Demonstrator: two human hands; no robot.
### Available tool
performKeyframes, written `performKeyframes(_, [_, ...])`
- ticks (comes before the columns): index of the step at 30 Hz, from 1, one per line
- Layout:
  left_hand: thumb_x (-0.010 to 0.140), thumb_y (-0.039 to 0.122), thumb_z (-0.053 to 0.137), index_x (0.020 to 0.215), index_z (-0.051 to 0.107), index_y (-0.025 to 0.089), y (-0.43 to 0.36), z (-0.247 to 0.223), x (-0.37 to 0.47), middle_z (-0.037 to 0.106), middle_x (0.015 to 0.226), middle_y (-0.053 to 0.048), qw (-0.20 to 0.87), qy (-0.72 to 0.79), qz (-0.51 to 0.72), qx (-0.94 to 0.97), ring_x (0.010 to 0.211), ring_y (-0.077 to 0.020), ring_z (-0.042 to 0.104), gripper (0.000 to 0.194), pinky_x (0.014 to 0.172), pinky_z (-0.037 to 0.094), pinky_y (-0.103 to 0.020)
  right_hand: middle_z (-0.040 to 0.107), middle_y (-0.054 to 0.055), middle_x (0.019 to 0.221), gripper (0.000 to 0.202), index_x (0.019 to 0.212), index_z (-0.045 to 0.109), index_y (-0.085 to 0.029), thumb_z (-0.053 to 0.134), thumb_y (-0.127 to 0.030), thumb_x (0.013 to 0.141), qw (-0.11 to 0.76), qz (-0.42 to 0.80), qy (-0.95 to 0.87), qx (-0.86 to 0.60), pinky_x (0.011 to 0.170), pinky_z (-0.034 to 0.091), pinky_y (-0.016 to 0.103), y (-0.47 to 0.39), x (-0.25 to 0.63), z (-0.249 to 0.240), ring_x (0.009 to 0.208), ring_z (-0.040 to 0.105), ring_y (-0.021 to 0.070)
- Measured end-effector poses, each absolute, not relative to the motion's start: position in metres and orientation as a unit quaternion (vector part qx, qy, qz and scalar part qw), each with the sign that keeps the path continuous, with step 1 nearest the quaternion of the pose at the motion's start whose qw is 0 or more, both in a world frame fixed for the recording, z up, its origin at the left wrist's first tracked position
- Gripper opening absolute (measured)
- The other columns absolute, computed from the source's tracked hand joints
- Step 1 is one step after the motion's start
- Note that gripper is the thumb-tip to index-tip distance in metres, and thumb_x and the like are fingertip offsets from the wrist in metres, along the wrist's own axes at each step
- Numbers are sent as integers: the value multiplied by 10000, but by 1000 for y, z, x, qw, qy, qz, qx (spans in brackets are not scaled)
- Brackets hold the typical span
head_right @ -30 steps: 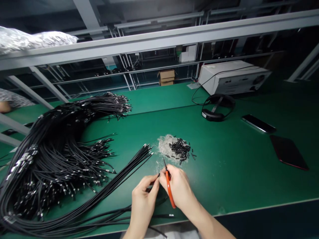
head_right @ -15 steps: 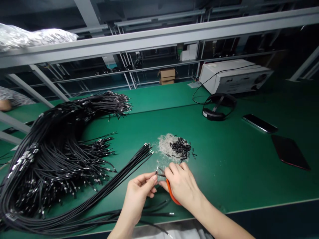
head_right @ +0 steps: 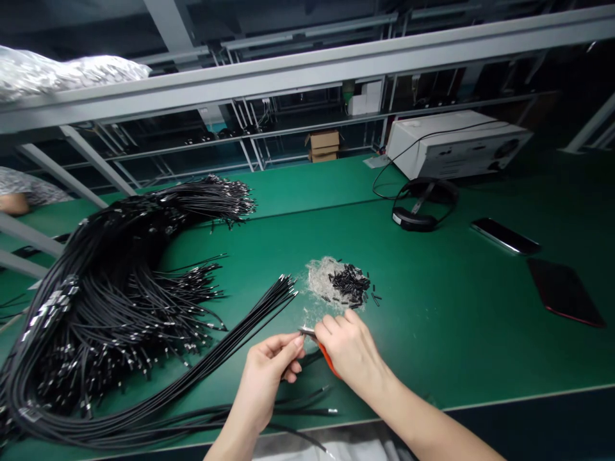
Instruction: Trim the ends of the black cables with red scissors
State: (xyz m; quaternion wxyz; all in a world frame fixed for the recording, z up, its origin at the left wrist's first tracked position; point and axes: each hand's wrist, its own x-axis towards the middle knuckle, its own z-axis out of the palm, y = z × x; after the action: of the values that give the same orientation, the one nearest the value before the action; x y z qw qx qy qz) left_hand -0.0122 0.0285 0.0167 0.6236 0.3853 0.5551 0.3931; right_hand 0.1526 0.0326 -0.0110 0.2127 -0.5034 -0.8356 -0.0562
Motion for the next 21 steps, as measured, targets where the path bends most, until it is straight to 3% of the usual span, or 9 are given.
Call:
performKeyframes(4, [705, 346, 752, 891, 713, 82, 30, 12, -15, 646, 650, -23, 651, 537, 390, 367, 484, -50, 533, 325, 430, 402, -141, 614, 13, 660, 293, 715, 583, -194, 449, -299, 954, 239, 26, -819, -521, 644, 302, 297, 38, 159, -11, 580, 540, 144])
performKeyframes(8, [698, 354, 765, 1016, 677, 95, 31, 11, -18, 663, 664, -29, 687, 519, 373, 346, 489, -52, 543, 419, 458, 415, -144, 693, 40, 866, 290, 956, 634, -210, 446, -430, 940, 342, 224, -708, -576, 675, 406, 273, 41, 159, -7, 729, 617, 176])
performKeyframes(10, [706, 370, 759, 1043, 643, 109, 32, 11, -18, 668, 663, -25, 694, 505, 370, 355, 488, -56, 547, 442, 466, 411, -147, 682, 18, 817, 336, 1016, 617, -195, 433, -464, 935, 367, 340, -666, -553, 638, 428, 250, 40, 155, -4, 693, 614, 161])
performKeyframes(13, [755, 414, 705, 1031, 591, 134, 31, 7, -20, 672, 670, -24, 686, 497, 355, 397, 511, -81, 568, 410, 498, 423, -172, 591, -34, 637, 339, 840, 594, -184, 438, -473, 927, 349, 417, -663, -515, 551, 396, 217, 38, 152, -2, 581, 549, 127])
performKeyframes(15, [808, 441, 632, 1020, 584, 149, 28, 2, -24, 680, 716, -44, 637, 520, 338, 458, 598, -127, 612, 364, 575, 467, -222, 580, -25, 654, 326, 769, 562, -188, 457, -457, 920, 335, 379, -681, -529, 564, 389, 221, 38, 154, -3, 600, 545, 130])
performKeyframes(18, [876, 423, 527, 986, 642, 186, 15, -8, -37, 681, 926, -93, 469, 563, 312, 604, 880, -217, 629, 286, 814, 478, -340, 625, 24, 778, 257, 762, 567, -197, 492, -395, 908, 296, 288, -724, -553, 615, 384, 250, 36, 161, -5, 664, 577, 156])
performKeyframes(21, [914, 366, 455, 956, 683, 240, -2, -16, -55, 662, 957, -80, 341, 572, 266, 697, 940, -247, 602, 265, 877, 448, -375, 619, 9, 654, 254, 682, 542, -220, 516, -364, 890, 226, 288, -740, -564, 552, 337, 254, 24, 170, -3, 569, 562, 158])
